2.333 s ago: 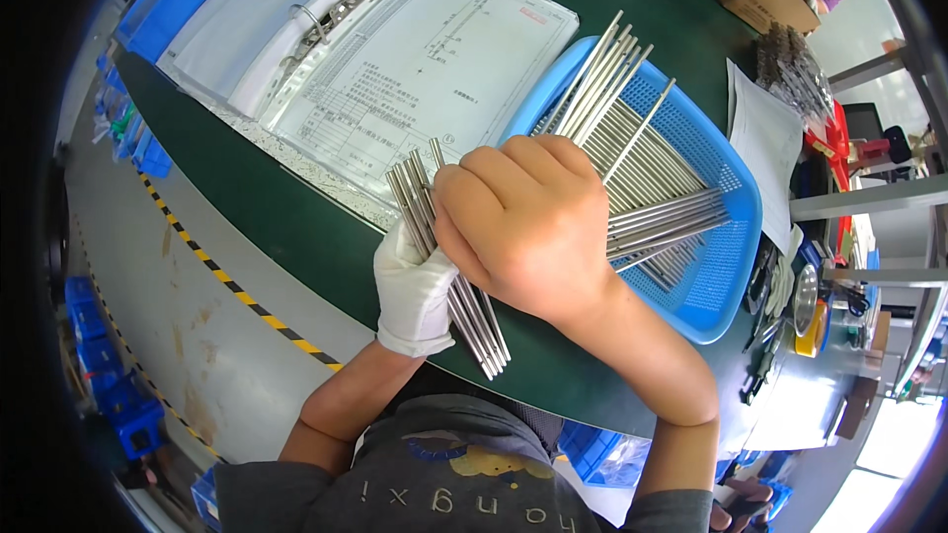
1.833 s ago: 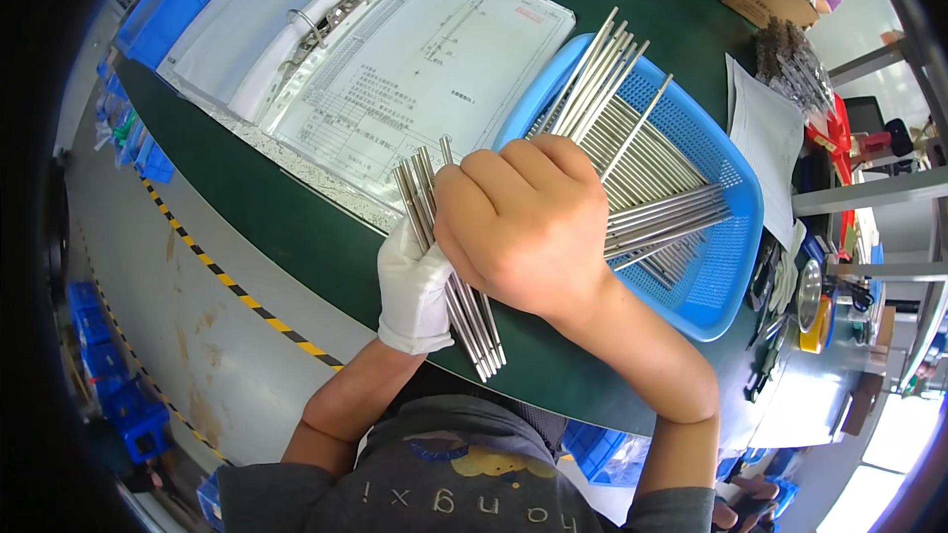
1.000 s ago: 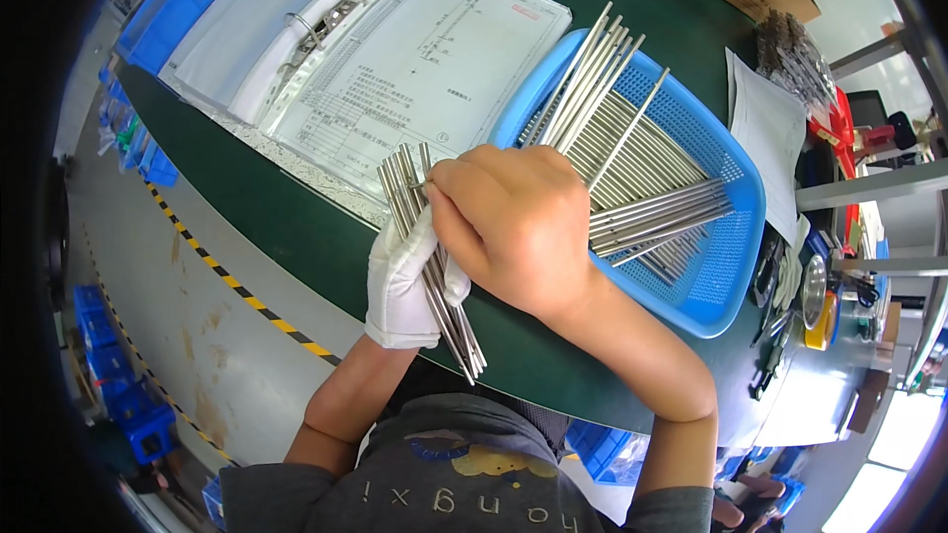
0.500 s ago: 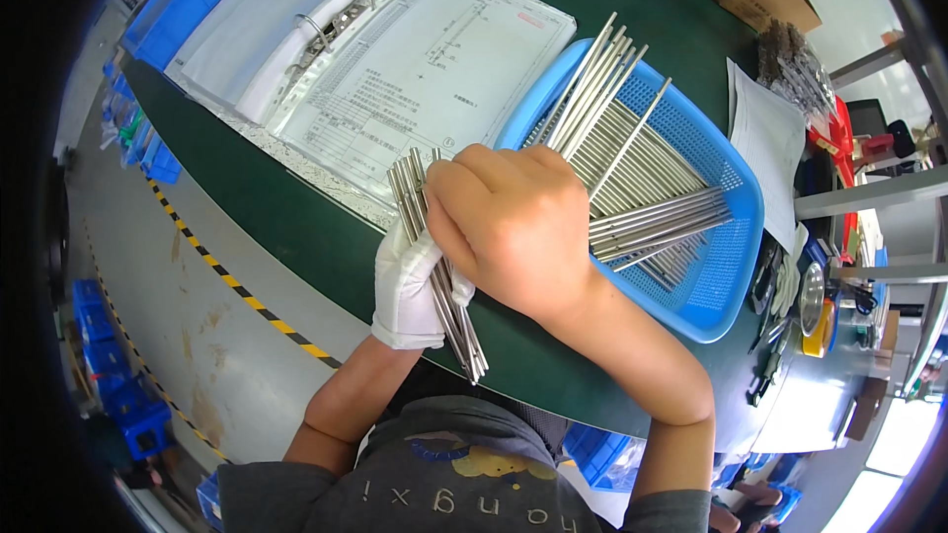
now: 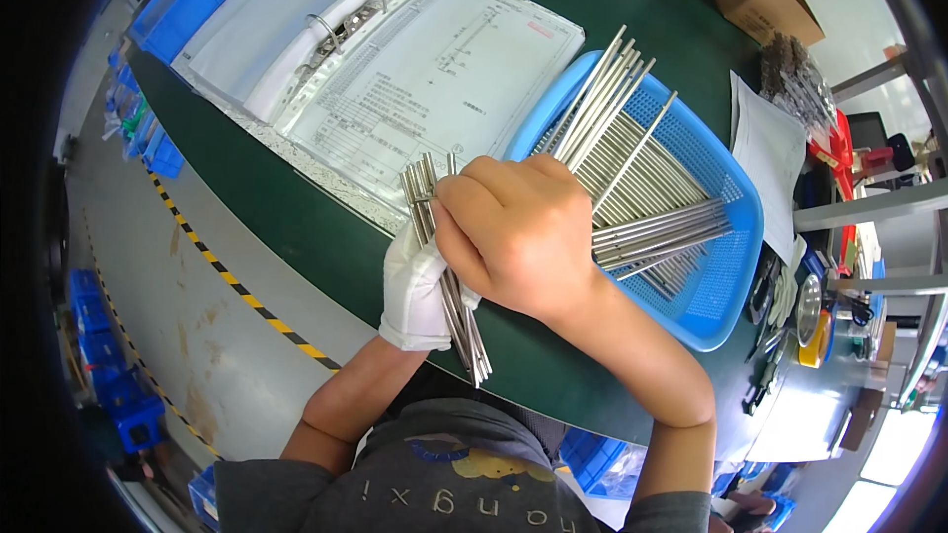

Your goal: The recorder is inspecting and sorting hollow metal rods using a thin probe or testing needle.

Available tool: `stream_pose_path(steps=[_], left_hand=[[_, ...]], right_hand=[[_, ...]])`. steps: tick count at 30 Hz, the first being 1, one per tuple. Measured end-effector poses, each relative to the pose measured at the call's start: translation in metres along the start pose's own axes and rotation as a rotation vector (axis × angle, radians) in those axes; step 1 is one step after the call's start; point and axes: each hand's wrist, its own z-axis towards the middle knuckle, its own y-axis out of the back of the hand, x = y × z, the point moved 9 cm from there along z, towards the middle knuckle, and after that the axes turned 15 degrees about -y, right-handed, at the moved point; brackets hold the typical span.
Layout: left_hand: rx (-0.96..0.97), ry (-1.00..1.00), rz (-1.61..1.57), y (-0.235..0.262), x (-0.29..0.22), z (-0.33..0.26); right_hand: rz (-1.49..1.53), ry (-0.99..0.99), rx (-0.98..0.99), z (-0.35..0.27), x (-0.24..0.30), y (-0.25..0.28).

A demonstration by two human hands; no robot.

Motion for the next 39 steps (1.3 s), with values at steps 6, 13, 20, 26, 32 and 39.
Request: stream_pose_path(steps=[6,13,20,26,32,39], left_hand=[[-0.004,-0.008,-0.006,0.000,-0.001,-0.001],[-0.011,-0.111,0.058,0.004,-0.002,-0.002],[0.002,-0.109,0.094,0.002,-0.003,-0.002],[0.024,-0.112,0.080,-0.001,-0.007,0.001],[0.044,-0.128,0.054,0.000,-0.006,0.001],[-0.044,-0.155,-0.016,0.009,0.002,0.001]], right_hand=[[-0.020,-0.007,-0.023,-0.001,-0.001,-0.004],[-0.184,0.033,0.061,-0.001,0.017,-0.009],[-0.199,-0.035,0.182,0.002,0.008,-0.017],[-0.127,-0.010,0.069,0.003,0.013,0.004],[-0.112,0.019,0.086,0.002,0.013,-0.001],[-0.219,0.059,0.128,-0.003,0.022,-0.013]])
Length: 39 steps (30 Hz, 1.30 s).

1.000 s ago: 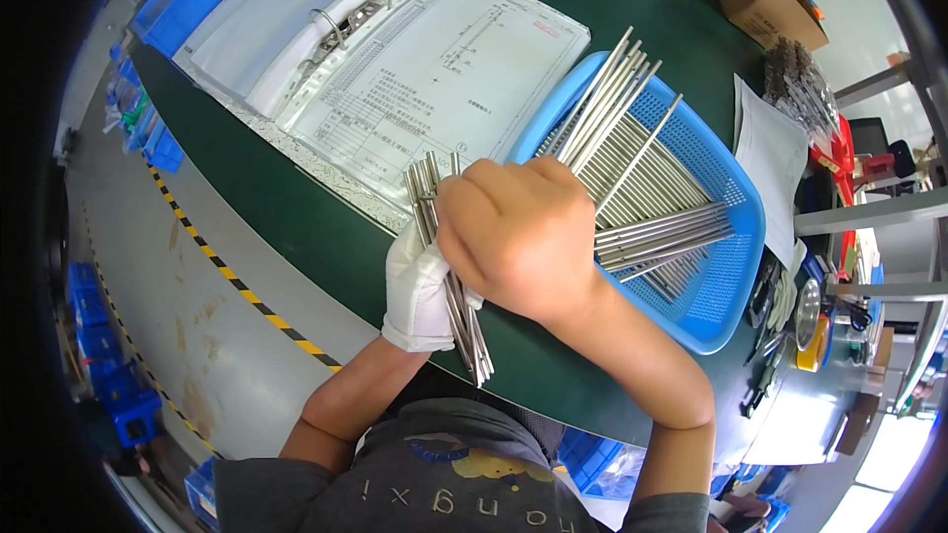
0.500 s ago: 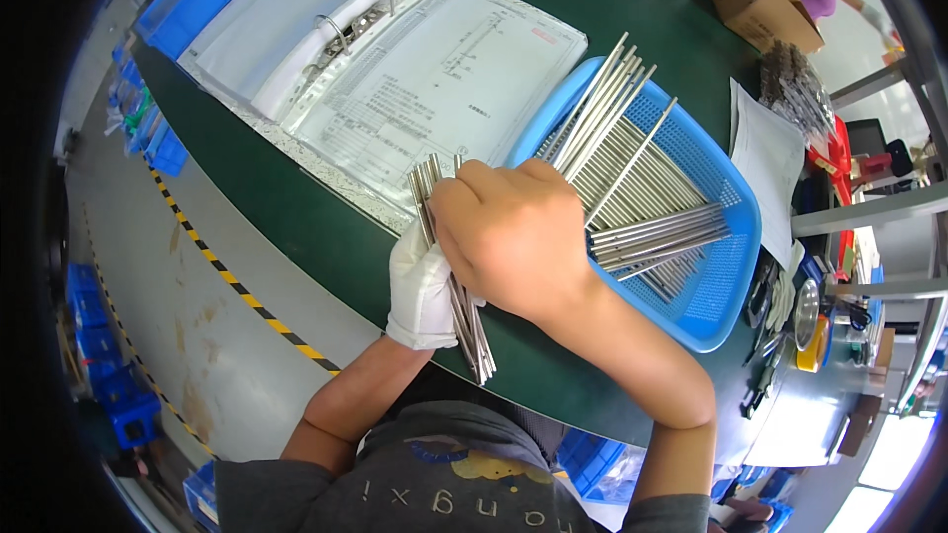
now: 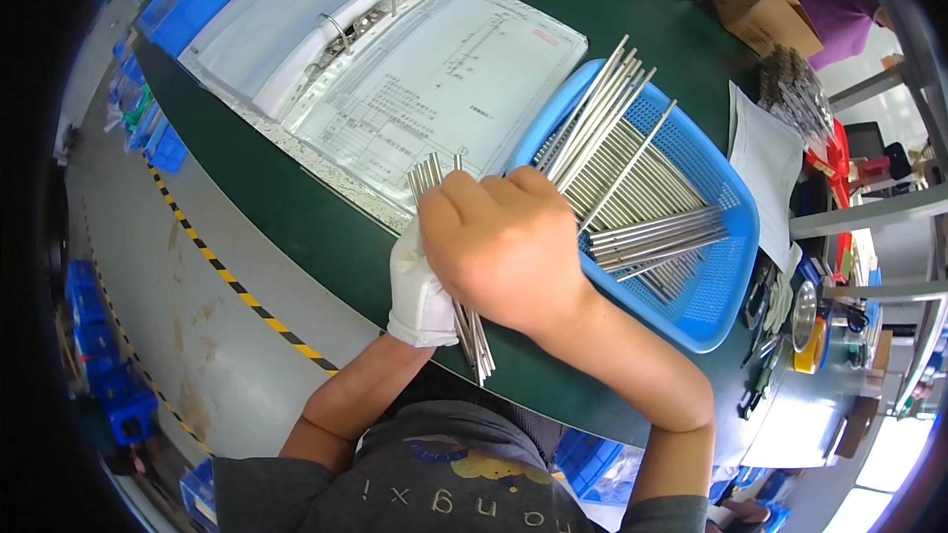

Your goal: The recorder is inspecting and sorting hollow metal rods using a thin probe or testing needle.

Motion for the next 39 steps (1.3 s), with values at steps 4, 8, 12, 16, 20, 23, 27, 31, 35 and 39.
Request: stream_pose_path(steps=[4,8,12,16,20,23,27,31,35,39], left_hand=[[0.068,0.000,0.002,0.003,0.005,-0.001],[0.139,-0.099,0.210,0.002,-0.003,0.001],[0.118,-0.008,0.153,-0.003,-0.004,0.003],[0.044,0.134,0.240,0.001,-0.006,0.006],[0.002,0.235,0.362,-0.017,-0.027,0.018],[0.263,0.203,0.313,-0.093,-0.048,0.031],[0.394,-0.003,0.495,-0.190,-0.048,0.033],[1.013,-0.308,1.047,-0.277,0.041,0.012],[1.442,-0.038,1.717,-0.254,0.154,-0.005],[1.538,-0.113,1.872,-0.243,0.181,-0.015]], right_hand=[[-0.043,-0.076,0.089,0.004,-0.003,-0.018],[0.059,-0.031,-0.061,0.002,-0.003,0.000],[0.121,-0.067,-0.241,-0.015,-0.016,0.042],[0.190,-0.195,-0.391,-0.043,-0.053,0.099],[0.242,-0.454,-0.677,-0.098,-0.114,0.186],[0.431,-0.690,-0.941,-0.152,-0.157,0.231],[0.444,-0.629,-1.104,-0.183,-0.184,0.263],[0.488,-0.632,-1.150,-0.200,-0.201,0.275],[0.479,-0.661,-1.174,-0.212,-0.211,0.283],[0.457,-0.686,-1.204,-0.224,-0.215,0.284]])
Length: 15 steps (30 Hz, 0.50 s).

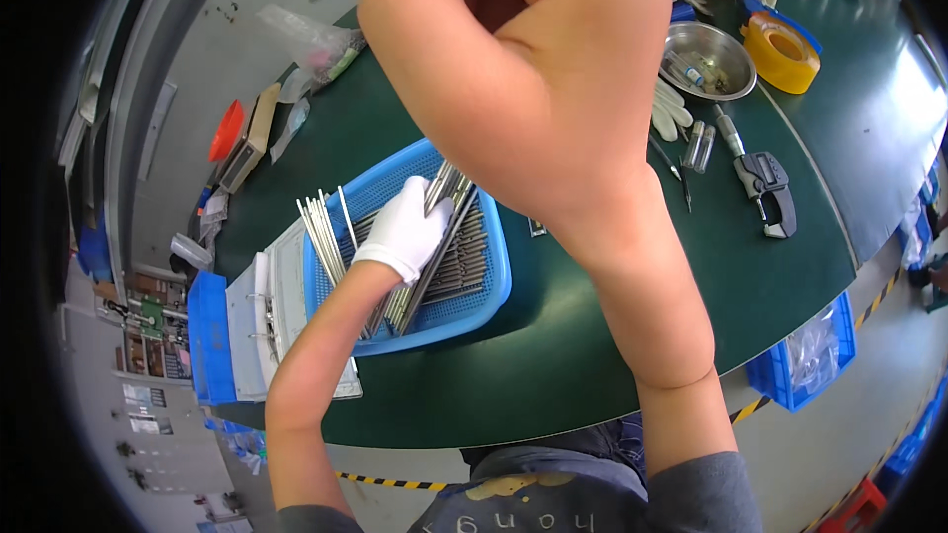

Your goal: The recorder is inspecting and sorting hollow metal rods using a thin probe or testing needle.

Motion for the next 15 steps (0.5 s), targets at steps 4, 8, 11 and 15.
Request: stream_pose_path(steps=[4,8,11,15], left_hand=[[-0.033,0.001,0.043,-0.002,-0.003,0.003],[-0.076,-0.023,0.119,0.005,-0.007,0.000],[-0.066,-0.017,0.176,0.010,-0.009,-0.006],[-0.075,-0.015,0.160,0.015,-0.009,-0.019]], right_hand=[[-0.016,-0.001,-0.008,0.001,-0.001,0.002],[-0.043,-0.027,-0.002,0.007,-0.001,0.000],[-0.055,-0.036,0.030,0.007,0.000,-0.005],[-0.103,-0.032,0.053,0.000,0.004,-0.016]])
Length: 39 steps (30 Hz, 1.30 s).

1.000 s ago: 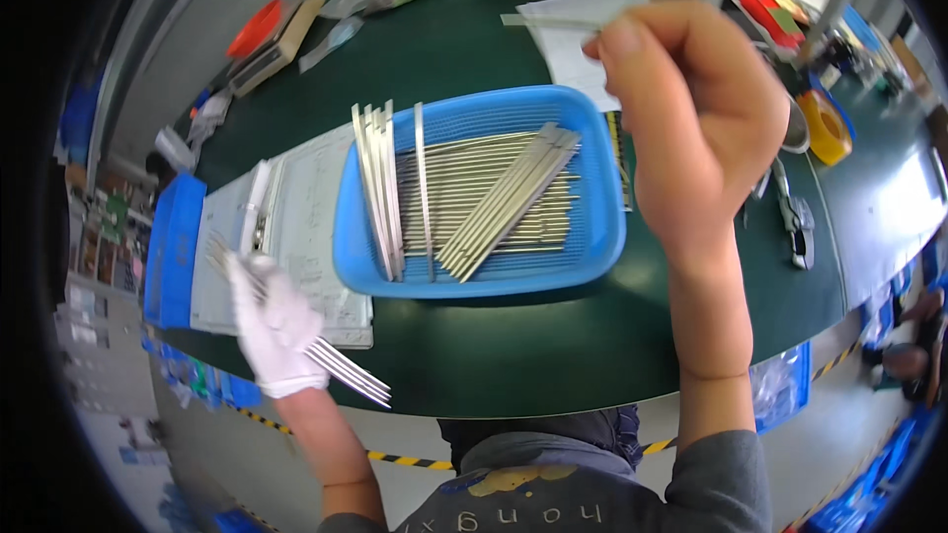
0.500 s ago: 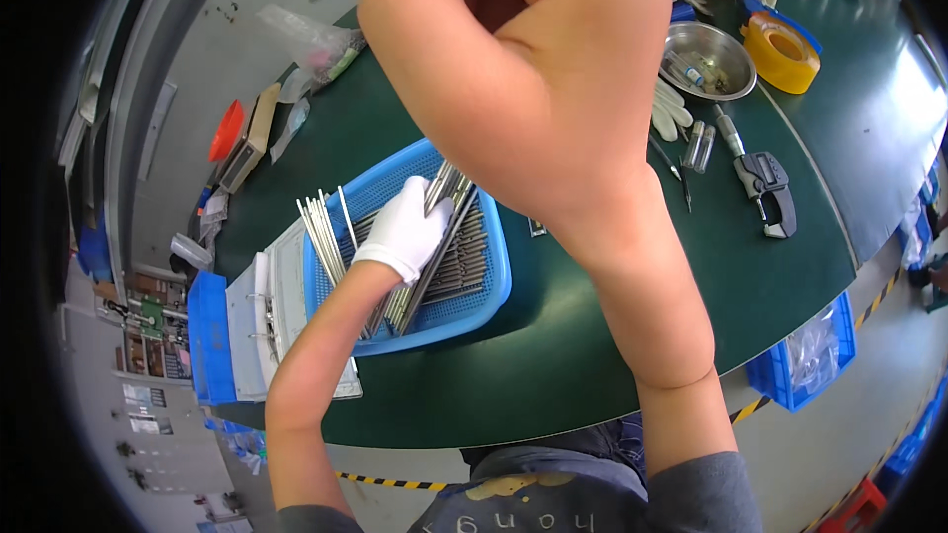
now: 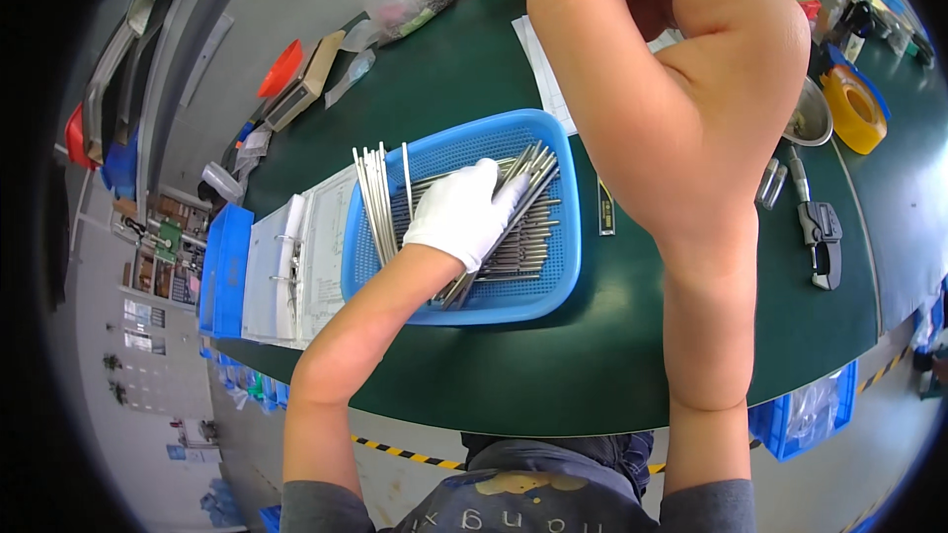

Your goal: The recorder is inspecting and sorting hollow metal rods using a thin probe or testing needle.

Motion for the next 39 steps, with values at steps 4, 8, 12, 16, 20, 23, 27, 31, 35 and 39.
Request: stream_pose_path(steps=[4,8,12,16,20,23,27,31,35,39], left_hand=[[-0.047,0.058,0.016,0.010,0.020,-0.021],[-0.168,0.276,0.337,0.047,0.069,-0.050],[-0.152,0.462,0.392,0.058,0.104,-0.069],[-0.030,0.595,0.316,0.037,0.120,-0.066],[-0.036,0.614,0.374,0.020,0.128,-0.061],[-0.116,0.592,0.245,0.011,0.148,-0.061],[-0.383,0.515,-0.077,0.014,0.167,-0.062],[-0.907,0.447,-1.115,0.028,0.169,-0.085],[-1.170,0.214,-1.212,0.099,0.147,-0.151],[-1.416,0.105,-1.212,0.093,0.115,-0.221]], right_hand=[[0.140,0.149,-0.024,-0.014,0.013,-0.009],[-0.004,0.044,0.062,-0.006,0.003,-0.013],[-0.113,0.043,0.068,-0.007,0.002,-0.012],[-0.208,0.090,0.117,-0.010,0.009,-0.023],[-0.081,0.115,0.109,-0.016,0.015,-0.026],[0.125,0.138,0.097,-0.022,0.015,-0.026],[0.014,0.063,0.159,-0.015,0.010,-0.029],[-0.027,0.071,0.112,-0.015,0.015,-0.027],[-0.043,0.074,0.116,-0.015,0.013,-0.031],[-0.008,0.084,0.160,-0.023,0.007,-0.043]])
